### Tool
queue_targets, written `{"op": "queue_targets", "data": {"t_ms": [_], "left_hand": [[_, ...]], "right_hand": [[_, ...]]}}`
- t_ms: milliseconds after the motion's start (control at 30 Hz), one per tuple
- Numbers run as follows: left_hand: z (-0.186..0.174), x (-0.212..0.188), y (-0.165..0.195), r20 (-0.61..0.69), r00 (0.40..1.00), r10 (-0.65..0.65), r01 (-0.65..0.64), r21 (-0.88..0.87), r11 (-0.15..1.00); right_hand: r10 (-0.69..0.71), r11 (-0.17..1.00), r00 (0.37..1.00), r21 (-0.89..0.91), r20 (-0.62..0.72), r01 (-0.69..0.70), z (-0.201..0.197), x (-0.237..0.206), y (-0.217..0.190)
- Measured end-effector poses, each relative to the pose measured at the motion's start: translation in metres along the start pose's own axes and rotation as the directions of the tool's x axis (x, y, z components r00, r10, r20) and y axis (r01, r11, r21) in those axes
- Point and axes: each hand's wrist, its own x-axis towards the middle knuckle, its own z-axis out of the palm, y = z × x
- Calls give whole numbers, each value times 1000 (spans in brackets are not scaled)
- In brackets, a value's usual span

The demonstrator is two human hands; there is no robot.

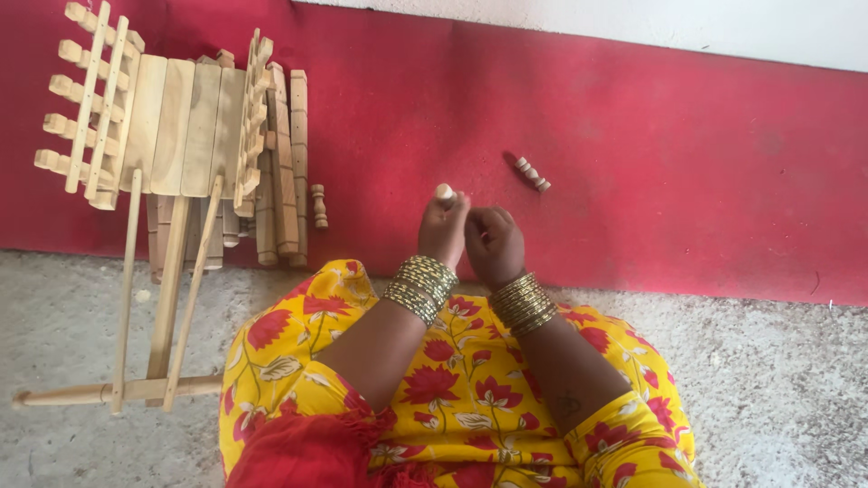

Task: The person sits on the floor and assembles a small wooden toy chair, fitting slatted side pieces and dowels onto a wooden frame. They then pick up small wooden pegs one at a time and press them onto the toy parts, setting finished pegs aside.

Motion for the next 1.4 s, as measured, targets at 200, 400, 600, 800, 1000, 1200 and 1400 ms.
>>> {"op": "queue_targets", "data": {"t_ms": [200,400,600,800,1000,1200,1400], "left_hand": [[6,-7,3,69,992,-107,122,-290,949],[1,-8,3,59,998,-2,10,-142,990],[-1,-3,-2,3,998,-63,63,-93,994],[4,-10,12,40,998,-57,68,-378,923],[-7,-7,45,-84,943,-323,217,-581,784],[-7,-8,41,30,911,-412,336,-634,696],[-8,-5,37,8,953,-302,226,-684,694]], "right_hand": [[275,955,961,115,-3,-273,-5,9,17],[326,941,945,89,25,-327,-8,12,23],[128,985,991,-115,-35,-131,2,4,22],[323,933,944,147,63,-329,-4,12,35],[-47,994,997,92,-69,53,1,3,13],[228,897,973,378,47,-229,1,3,17],[222,860,974,464,34,-212,5,2,22]]}}
